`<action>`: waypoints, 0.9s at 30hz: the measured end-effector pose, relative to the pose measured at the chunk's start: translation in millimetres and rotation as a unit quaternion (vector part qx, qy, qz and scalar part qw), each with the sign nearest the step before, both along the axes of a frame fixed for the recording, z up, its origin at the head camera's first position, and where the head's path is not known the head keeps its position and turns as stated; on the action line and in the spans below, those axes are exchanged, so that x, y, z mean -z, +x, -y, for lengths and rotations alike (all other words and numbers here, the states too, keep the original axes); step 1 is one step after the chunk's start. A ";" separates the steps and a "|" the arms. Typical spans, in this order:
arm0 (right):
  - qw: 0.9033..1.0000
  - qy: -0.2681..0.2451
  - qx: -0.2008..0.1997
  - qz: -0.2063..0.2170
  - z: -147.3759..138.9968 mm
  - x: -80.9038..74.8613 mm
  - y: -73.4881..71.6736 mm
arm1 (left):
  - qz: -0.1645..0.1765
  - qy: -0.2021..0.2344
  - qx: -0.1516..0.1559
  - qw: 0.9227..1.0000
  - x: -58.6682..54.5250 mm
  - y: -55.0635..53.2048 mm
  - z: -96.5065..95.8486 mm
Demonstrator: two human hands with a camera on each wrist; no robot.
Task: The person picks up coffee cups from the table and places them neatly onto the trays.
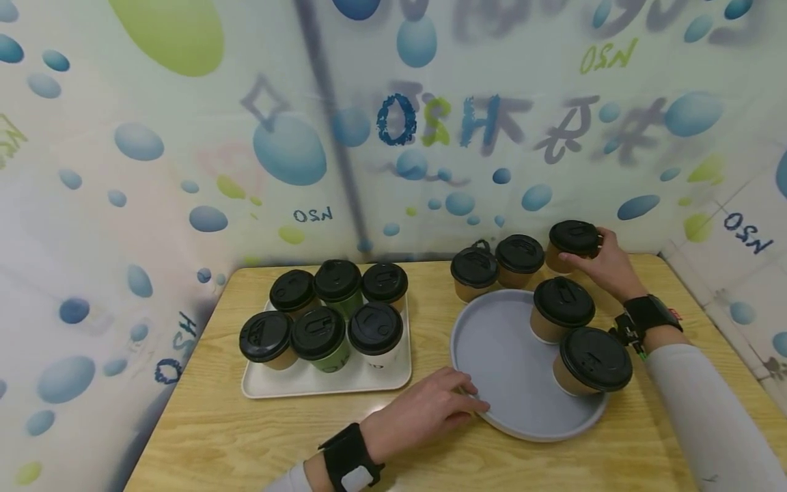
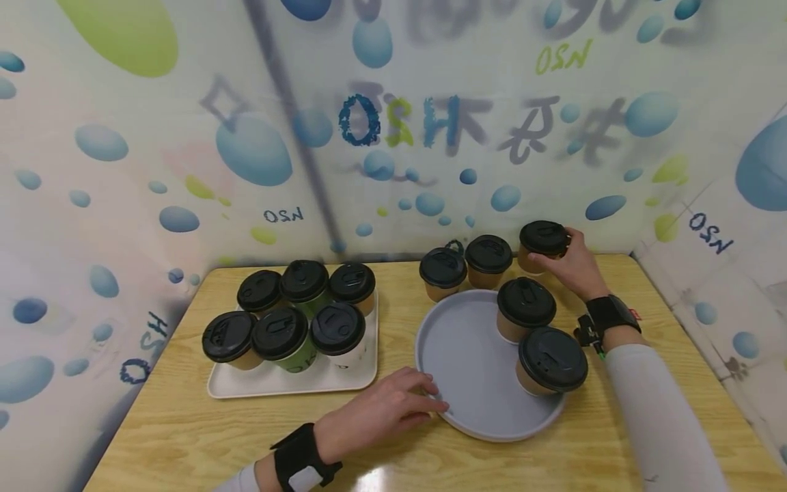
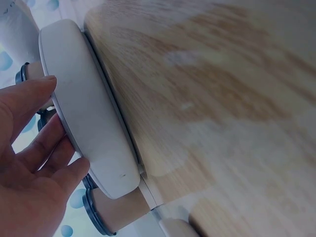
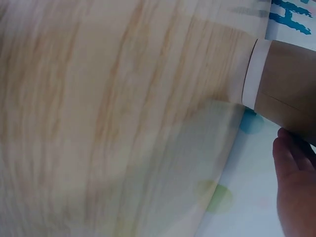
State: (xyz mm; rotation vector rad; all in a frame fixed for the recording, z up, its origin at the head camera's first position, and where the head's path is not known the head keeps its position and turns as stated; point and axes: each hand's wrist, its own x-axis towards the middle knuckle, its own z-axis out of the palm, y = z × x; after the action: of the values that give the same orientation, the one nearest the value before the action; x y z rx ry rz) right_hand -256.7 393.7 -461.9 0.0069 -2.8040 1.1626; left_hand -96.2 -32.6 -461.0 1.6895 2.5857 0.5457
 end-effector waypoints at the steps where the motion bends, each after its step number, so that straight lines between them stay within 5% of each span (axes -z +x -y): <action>1: 1.000 -0.003 0.002 0.000 -0.6 -0.1 0.5 | 0.002 0.000 0.000 1.000 -0.1 -0.3 0.0; 12: 0.992 -0.106 0.055 -0.025 -5.8 -21.2 34.2 | 0.002 0.014 0.003 1.000 -0.6 -0.4 0.9; 16: 0.989 -0.113 0.087 -0.035 -12.0 -36.8 62.0 | 0.013 0.011 -0.004 1.000 -1.4 -0.6 -0.3; 20: 0.983 -0.119 0.108 -0.086 -12.6 -49.8 94.4 | 0.016 0.002 -0.010 1.000 -2.9 -1.7 -1.8; 27: 0.973 -0.147 0.091 -0.154 1.7 -71.2 146.7 | -0.009 0.002 -0.001 1.000 -3.8 -2.6 -6.0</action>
State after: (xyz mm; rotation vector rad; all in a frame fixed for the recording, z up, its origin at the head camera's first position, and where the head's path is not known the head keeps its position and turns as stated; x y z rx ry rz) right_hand -110.0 392.0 -390.7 -0.0854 -2.2930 1.3834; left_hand -98.7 -26.6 -457.1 1.7009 2.6018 0.5376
